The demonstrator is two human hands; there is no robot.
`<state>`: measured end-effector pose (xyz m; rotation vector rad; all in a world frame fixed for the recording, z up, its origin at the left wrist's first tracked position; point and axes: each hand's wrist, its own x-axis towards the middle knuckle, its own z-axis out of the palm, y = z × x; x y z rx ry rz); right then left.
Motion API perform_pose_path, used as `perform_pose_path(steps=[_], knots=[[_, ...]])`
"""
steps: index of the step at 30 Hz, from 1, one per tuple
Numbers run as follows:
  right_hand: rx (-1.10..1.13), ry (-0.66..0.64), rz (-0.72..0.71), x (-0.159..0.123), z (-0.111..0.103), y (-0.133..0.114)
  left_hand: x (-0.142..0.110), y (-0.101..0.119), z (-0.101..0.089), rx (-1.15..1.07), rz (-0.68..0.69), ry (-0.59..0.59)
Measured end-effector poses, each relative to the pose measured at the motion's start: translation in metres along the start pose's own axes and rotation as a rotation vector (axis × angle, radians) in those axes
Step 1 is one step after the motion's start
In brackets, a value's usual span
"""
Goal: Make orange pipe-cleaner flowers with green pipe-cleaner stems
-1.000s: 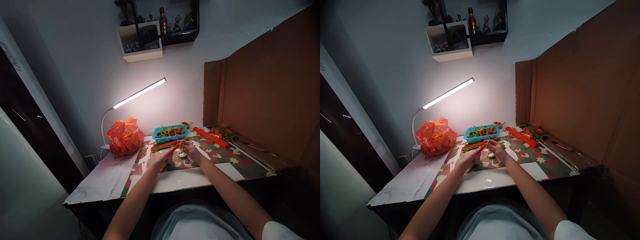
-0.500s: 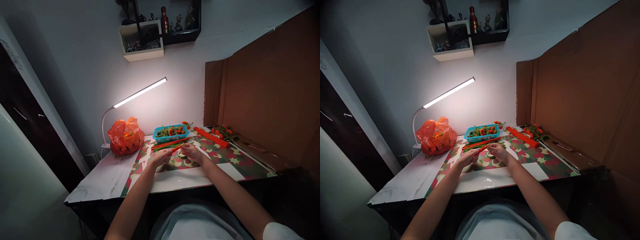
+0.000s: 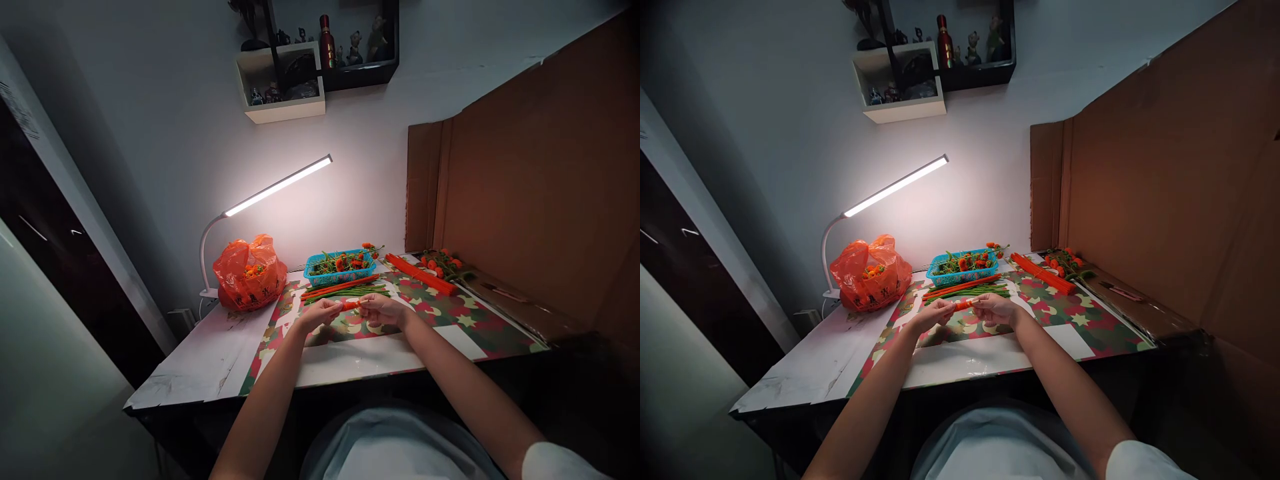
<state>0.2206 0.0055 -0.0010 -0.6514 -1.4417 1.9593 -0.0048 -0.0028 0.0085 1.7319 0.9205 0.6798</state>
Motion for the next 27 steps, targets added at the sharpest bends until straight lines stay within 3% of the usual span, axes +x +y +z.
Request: perform_pose_path(steps=[12,23,27], knots=[[-0.082,0.0,0.177,-0.0061,0.0021,-0.0067,-0.0042,0.0027,-0.0042,0.275,0.009,-0.01],[-0.179,0.11,0.115,-0.006,-0.0003,-0.0039,-0.0046,0.0011,-0.0018,0.386,-0.026,0.089],[-0.216,0.22,0.0,-0.0019,-0.0013,-0.0004,-0.0032,0.0001,-0.0009,0.411,-0.023,0.14]])
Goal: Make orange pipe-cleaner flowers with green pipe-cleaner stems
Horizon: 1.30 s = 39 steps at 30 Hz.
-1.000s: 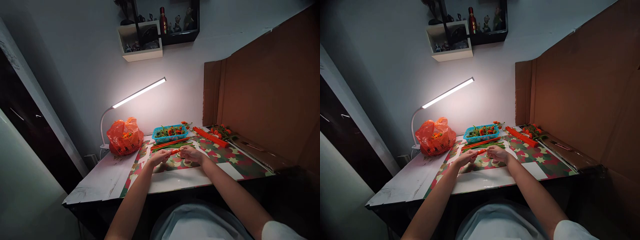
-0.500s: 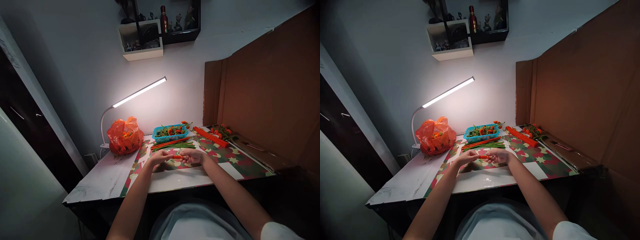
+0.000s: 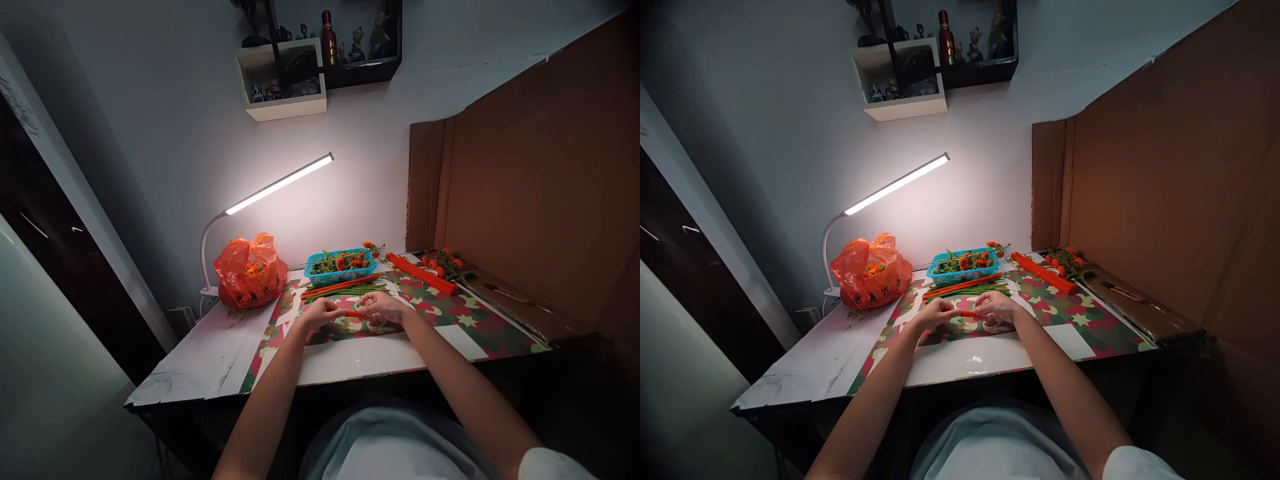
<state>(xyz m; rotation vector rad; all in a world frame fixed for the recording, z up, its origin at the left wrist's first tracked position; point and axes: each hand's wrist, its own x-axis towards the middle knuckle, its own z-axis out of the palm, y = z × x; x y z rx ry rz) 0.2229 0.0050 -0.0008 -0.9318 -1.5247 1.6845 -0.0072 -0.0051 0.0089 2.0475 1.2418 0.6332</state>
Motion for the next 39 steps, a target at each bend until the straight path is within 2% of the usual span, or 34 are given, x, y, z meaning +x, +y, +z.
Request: perform_pose_path(steps=[11,18,25,30,39], knots=[[-0.177,0.416,-0.432,0.013,0.009,0.005,0.006,0.0,0.0,0.051,-0.003,0.161],[-0.239,0.518,-0.577,0.01,0.02,0.006,0.01,-0.006,0.002,0.062,-0.014,0.245],[-0.118,0.554,-0.56,0.016,0.019,0.009,0.012,-0.011,0.003,0.12,-0.002,0.319],[0.072,0.6,-0.474,0.023,0.016,0.014,0.014,-0.01,0.007,0.187,0.013,0.378],[0.407,0.551,-0.311,0.025,0.009,0.017,0.013,-0.001,0.014,0.335,0.041,0.475]])
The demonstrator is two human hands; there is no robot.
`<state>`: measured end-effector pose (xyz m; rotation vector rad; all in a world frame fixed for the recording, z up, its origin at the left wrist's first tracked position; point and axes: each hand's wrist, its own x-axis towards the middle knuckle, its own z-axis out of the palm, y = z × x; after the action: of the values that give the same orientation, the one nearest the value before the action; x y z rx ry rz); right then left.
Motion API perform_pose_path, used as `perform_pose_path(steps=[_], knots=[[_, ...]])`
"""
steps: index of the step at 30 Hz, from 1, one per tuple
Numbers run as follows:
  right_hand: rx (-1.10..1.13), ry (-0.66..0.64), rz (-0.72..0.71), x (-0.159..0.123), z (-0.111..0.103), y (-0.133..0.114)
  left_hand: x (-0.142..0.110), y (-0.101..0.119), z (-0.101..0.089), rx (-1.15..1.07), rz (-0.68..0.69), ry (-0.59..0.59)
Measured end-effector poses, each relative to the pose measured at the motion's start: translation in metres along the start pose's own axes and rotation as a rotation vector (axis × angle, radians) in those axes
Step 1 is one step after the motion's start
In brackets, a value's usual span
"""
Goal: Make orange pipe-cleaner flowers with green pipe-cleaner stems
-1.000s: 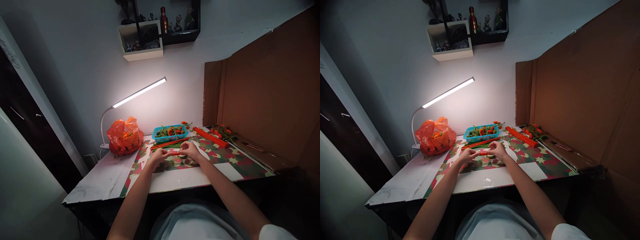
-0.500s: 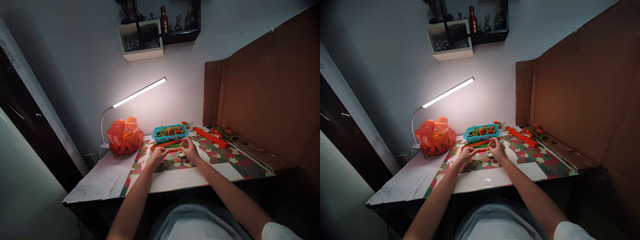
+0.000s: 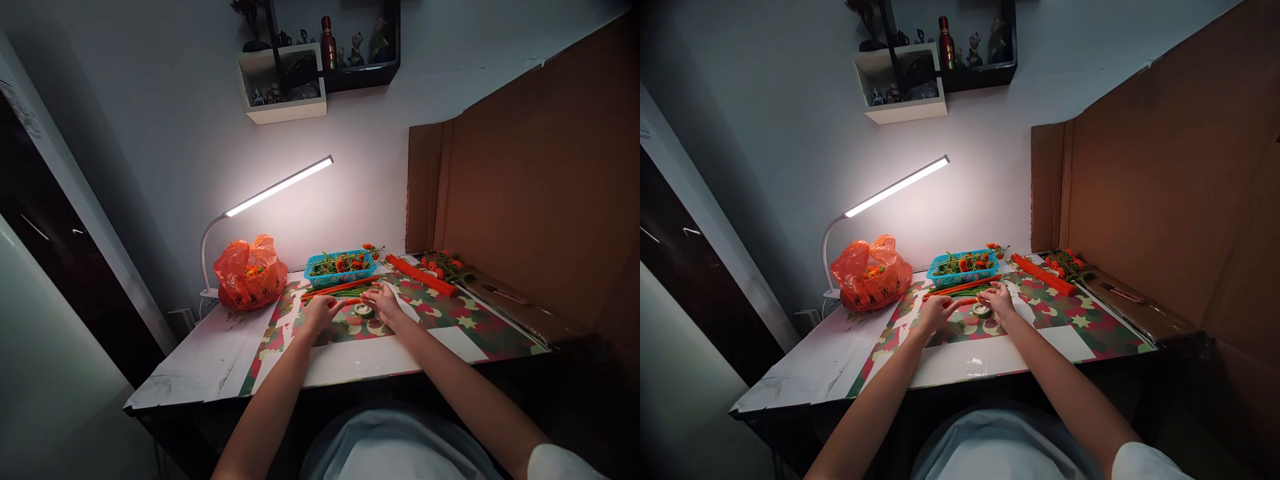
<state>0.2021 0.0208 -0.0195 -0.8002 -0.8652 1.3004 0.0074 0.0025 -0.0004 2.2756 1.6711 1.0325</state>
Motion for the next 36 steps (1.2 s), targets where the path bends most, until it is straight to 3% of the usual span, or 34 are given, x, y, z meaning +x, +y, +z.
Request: perform_pose_path(steps=[17,36], knots=[[0.166,0.037,0.182,0.0049,-0.0017,0.0015,-0.0023,-0.0003,0.0019,0.101,0.055,0.013],[0.159,-0.017,0.209,0.0008,0.0006,-0.0013,-0.0021,-0.0021,0.0059,0.153,0.034,0.027]])
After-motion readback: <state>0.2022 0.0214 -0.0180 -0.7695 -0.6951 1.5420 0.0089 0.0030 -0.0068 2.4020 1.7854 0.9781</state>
